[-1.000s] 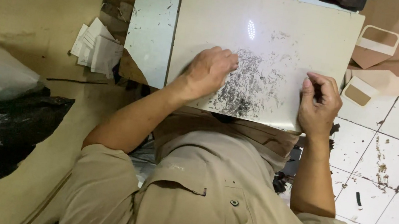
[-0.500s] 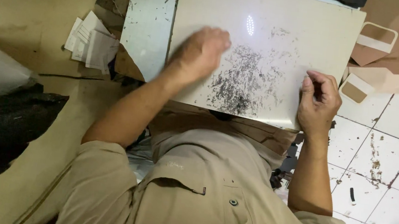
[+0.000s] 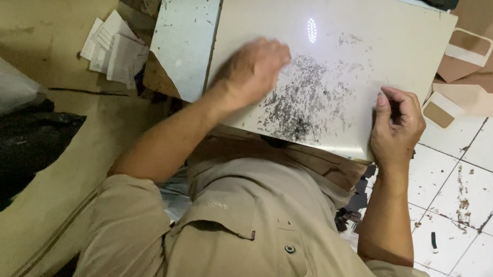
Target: Cleaning debris and residue from a work surface using hands and a small scraper
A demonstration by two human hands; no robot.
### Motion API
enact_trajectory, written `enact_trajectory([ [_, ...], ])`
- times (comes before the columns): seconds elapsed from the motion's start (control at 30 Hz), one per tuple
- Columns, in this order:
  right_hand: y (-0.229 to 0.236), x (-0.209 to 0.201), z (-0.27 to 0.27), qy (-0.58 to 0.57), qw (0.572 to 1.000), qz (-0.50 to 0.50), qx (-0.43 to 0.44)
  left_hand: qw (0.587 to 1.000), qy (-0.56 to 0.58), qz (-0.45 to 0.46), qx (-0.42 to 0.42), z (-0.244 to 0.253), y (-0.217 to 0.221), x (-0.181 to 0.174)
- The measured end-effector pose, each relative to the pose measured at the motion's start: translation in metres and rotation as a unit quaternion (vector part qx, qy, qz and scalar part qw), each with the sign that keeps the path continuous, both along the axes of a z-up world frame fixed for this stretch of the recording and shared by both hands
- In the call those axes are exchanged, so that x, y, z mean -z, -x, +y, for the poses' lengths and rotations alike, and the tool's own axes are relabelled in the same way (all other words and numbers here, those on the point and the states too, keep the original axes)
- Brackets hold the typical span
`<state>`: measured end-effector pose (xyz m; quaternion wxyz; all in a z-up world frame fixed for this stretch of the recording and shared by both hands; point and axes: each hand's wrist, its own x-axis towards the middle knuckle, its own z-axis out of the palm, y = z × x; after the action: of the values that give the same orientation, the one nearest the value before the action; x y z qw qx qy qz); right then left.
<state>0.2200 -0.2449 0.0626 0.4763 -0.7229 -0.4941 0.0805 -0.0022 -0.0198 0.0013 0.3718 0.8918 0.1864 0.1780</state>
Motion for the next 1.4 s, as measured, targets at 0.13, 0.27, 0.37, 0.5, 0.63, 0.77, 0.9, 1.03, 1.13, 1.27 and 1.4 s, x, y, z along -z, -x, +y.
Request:
enact_trajectory([
  [0.13,0.003,-0.002,0.0,0.016,1.0,0.0,0.01,0.992,-0.124,0.004,0.003,-0.009,-0.003,-0.005],
  [0.27,0.0,0.003,0.0,0.007,1.0,0.002,0.009,0.996,-0.061,0.006,0.072,-0.024,0.009,-0.018],
  [0.37,-0.001,0.006,0.0,0.001,1.0,0.007,0.003,0.979,-0.198,0.034,0.008,0.028,-0.001,0.028],
  [0.5,-0.001,0.003,0.002,0.0,1.0,0.004,0.0,0.998,0.018,-0.012,0.052,-0.033,0.014,-0.023],
  [0.63,-0.002,0.002,0.003,0.014,1.0,-0.005,-0.004,0.993,-0.105,0.025,0.054,-0.017,0.015,-0.018],
  [0.77,0.002,0.014,0.004,0.05,0.992,-0.112,-0.016,0.998,-0.048,-0.035,0.035,-0.009,0.004,0.008],
  [0.9,0.03,0.027,0.02,0.091,0.989,-0.11,-0.032,0.986,-0.15,0.019,0.064,-0.054,0.019,0.008],
  [1.03,0.044,0.009,0.03,0.09,0.973,-0.205,-0.049,0.985,-0.166,0.031,0.02,-0.014,0.018,0.018],
  [1.13,0.041,0.011,0.028,0.096,0.97,-0.22,-0.039,0.986,-0.167,0.026,0.01,-0.026,0.019,0.017],
  [1.27,0.041,0.013,0.028,0.108,0.974,-0.198,-0.032,0.986,-0.16,0.045,0.035,-0.058,0.039,0.002],
  [1.4,0.041,0.011,0.027,0.112,0.975,-0.187,-0.035,0.993,-0.112,0.031,0.004,-0.018,0.036,-0.025],
])
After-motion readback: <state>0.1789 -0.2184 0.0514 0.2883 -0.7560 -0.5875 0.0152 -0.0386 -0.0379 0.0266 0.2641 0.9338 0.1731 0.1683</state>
